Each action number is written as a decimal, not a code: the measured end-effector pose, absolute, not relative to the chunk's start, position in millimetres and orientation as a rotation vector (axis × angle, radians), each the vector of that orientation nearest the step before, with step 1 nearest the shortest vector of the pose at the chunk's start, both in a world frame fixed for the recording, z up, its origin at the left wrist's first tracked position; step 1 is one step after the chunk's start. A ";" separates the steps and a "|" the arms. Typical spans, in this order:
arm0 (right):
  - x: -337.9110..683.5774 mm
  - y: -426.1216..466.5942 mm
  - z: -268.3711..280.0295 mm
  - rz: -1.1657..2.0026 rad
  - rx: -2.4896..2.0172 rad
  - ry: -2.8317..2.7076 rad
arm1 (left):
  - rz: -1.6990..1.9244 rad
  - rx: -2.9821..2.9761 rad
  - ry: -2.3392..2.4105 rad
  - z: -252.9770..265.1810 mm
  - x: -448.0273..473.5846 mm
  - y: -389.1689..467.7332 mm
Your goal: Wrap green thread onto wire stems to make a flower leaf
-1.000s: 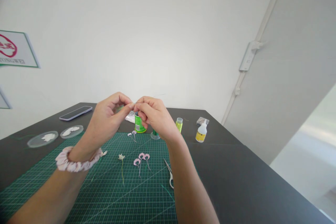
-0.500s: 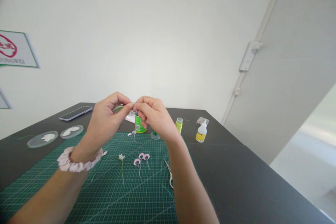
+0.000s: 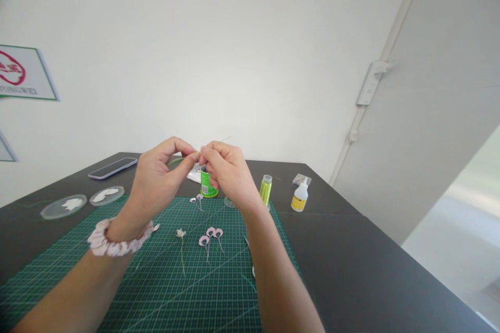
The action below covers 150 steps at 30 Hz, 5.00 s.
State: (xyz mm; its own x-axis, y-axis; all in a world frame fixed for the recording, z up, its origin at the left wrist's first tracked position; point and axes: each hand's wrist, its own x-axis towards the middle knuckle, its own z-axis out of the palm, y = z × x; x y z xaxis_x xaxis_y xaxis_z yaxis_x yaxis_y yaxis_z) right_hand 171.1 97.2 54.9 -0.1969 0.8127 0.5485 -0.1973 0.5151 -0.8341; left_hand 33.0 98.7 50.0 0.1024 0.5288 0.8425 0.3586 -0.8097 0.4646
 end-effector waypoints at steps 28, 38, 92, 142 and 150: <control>181.0 92.0 51.4 0.805 -0.529 -1.717 | 1.142 1.719 0.584 58.2 32.4 98.2; 179.8 92.5 52.0 0.898 -0.546 -1.627 | 1.216 1.740 0.579 58.8 32.8 97.8; 145.4 21.5 38.7 0.982 -0.681 -1.367 | 1.555 2.214 0.977 50.9 12.4 18.2; 105.1 -187.3 -18.6 1.143 -0.685 -1.196 | 1.291 1.916 0.925 -4.3 -19.7 -186.8; 103.6 -211.0 -22.2 1.129 -0.692 -1.138 | 1.342 2.035 1.032 -10.4 -17.1 -210.4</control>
State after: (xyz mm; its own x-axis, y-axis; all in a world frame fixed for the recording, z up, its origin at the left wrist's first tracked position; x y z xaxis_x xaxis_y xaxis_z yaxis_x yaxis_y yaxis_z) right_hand 103.6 -211.0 -22.2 0.0105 0.9400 0.3411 -0.3336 0.3248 -0.8850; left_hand -17.1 -210.4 -10.4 0.2308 0.8041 0.5478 0.3231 -0.5945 0.7364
